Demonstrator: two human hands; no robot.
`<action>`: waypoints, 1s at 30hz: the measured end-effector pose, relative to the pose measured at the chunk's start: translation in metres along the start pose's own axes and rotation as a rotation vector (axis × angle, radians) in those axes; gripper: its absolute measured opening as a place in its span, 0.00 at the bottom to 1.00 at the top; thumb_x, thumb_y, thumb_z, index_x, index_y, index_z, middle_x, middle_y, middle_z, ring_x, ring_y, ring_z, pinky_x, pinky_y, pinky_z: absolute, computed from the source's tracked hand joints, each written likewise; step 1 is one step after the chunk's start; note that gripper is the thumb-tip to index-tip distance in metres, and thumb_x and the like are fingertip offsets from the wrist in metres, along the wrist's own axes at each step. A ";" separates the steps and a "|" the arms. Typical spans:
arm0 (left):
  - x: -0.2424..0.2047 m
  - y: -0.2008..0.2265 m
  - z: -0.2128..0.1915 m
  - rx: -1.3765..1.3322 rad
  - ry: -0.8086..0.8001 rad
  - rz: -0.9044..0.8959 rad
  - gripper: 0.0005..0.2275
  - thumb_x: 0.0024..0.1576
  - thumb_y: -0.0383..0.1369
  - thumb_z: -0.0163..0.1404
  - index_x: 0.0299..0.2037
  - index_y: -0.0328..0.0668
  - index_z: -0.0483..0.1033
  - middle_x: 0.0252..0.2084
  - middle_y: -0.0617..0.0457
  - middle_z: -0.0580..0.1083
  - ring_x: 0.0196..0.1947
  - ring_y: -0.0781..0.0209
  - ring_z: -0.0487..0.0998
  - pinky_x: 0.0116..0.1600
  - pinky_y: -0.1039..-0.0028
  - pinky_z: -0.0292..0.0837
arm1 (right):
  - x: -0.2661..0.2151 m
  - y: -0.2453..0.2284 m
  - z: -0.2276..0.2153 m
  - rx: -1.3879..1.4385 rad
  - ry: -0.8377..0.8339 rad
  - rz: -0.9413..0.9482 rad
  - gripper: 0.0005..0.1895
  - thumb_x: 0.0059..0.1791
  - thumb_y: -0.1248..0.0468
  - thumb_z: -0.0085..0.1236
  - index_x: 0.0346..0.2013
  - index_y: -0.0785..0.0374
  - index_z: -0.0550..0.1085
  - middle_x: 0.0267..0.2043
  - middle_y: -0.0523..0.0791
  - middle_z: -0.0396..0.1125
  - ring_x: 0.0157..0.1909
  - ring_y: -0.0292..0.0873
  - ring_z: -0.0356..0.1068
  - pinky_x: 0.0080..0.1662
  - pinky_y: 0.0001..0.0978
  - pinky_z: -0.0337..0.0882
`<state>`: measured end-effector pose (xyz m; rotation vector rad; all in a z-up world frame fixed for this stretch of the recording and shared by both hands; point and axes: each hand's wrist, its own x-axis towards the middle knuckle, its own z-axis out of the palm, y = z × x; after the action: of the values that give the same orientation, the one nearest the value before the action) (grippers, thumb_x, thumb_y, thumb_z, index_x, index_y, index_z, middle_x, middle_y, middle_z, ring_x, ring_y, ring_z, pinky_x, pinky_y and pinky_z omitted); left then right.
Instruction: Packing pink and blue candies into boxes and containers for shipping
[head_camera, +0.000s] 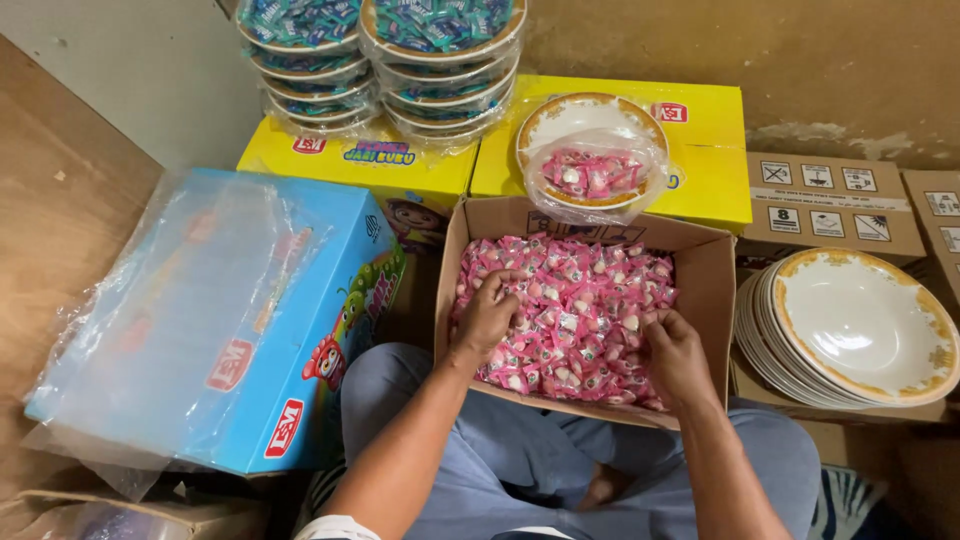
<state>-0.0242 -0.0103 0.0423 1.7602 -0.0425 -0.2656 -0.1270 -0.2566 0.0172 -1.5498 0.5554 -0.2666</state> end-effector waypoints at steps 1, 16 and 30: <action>0.002 0.008 0.005 -0.229 -0.018 -0.054 0.15 0.57 0.27 0.46 0.53 0.54 0.74 0.25 0.49 0.76 0.20 0.65 0.77 0.21 0.83 0.67 | 0.003 -0.008 0.006 0.212 -0.052 0.020 0.06 0.55 0.65 0.51 0.40 0.66 0.71 0.27 0.42 0.58 0.26 0.40 0.64 0.28 0.31 0.72; 0.117 0.096 0.061 -0.690 0.051 -0.014 0.12 0.61 0.41 0.51 0.48 0.48 0.66 0.34 0.42 0.78 0.21 0.56 0.80 0.16 0.80 0.69 | 0.056 -0.156 0.057 0.508 -0.196 -0.001 0.03 0.56 0.65 0.50 0.41 0.60 0.66 0.27 0.38 0.60 0.26 0.34 0.71 0.27 0.25 0.78; 0.100 0.111 0.058 -0.789 -0.060 -0.062 0.14 0.60 0.45 0.53 0.42 0.44 0.69 0.33 0.44 0.77 0.23 0.53 0.82 0.19 0.75 0.76 | 0.077 -0.133 0.029 0.562 -0.242 0.081 0.02 0.56 0.67 0.50 0.41 0.63 0.69 0.30 0.42 0.64 0.28 0.39 0.74 0.30 0.34 0.82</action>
<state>0.0744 -0.1065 0.1238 0.9700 0.0678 -0.3251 -0.0230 -0.2727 0.1330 -0.9939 0.3133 -0.1511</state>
